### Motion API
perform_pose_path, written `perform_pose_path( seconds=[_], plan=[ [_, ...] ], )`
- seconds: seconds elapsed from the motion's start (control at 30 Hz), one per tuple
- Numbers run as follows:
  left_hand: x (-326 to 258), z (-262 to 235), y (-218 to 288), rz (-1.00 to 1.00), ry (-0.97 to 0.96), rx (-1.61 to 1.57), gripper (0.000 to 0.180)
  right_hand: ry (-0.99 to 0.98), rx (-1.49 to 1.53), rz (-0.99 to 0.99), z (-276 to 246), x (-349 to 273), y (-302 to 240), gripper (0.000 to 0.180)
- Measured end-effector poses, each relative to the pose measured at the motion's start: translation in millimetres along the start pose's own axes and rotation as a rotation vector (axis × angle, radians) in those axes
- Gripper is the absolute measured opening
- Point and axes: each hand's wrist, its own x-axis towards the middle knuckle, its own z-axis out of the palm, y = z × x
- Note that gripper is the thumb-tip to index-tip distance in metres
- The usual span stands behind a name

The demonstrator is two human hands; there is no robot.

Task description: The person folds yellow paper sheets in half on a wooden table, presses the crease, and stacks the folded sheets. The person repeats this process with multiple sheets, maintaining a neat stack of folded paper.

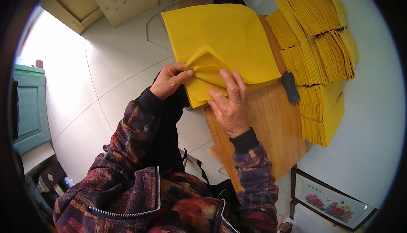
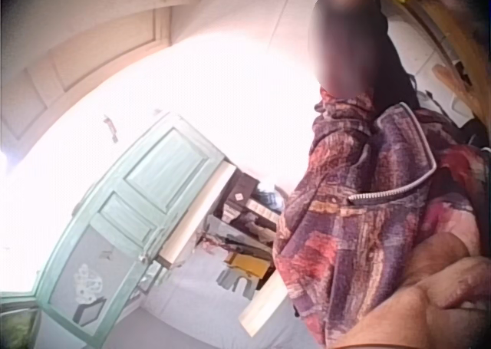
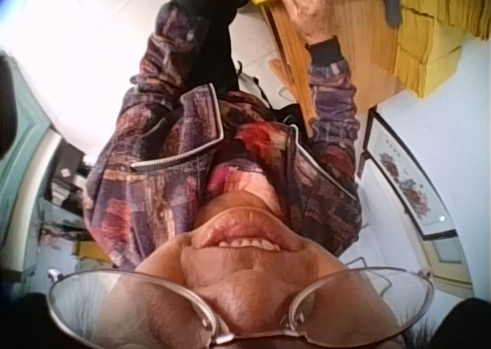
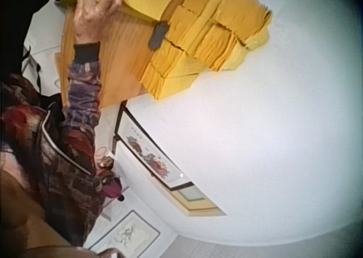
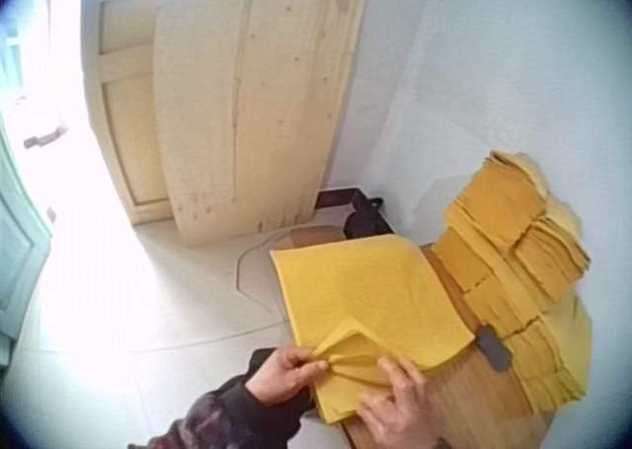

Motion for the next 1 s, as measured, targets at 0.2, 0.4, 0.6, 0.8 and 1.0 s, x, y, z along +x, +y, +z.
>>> perform_pose_path(
  seconds=[0.2, 0.4, 0.6, 0.8, 1.0],
  plan=[
    [-1, 0, 0, 0.011, -0.006, -0.042, 0.022, 0.018, -0.037, -0.057, 4, 3, 0, 0.017],
    [0, -2, -3, 0.011, -0.036, -0.054, 0.024, -0.01, 0.073, 0.066, 0, 9, -2, 0.009],
    [-1, -2, -3, 0.012, -0.039, -0.041, 0.025, -0.027, 0.149, 0.109, -2, 15, -1, 0.011],
    [-1, -1, -1, -0.027, -0.028, -0.039, 0.025, -0.063, 0.079, 0.051, -1, 12, -2, 0.015],
    [1, -2, -4, -0.027, -0.013, 0.004, 0.024, -0.01, 0.001, -0.001, 6, 6, -5, 0.017]
  ],
)
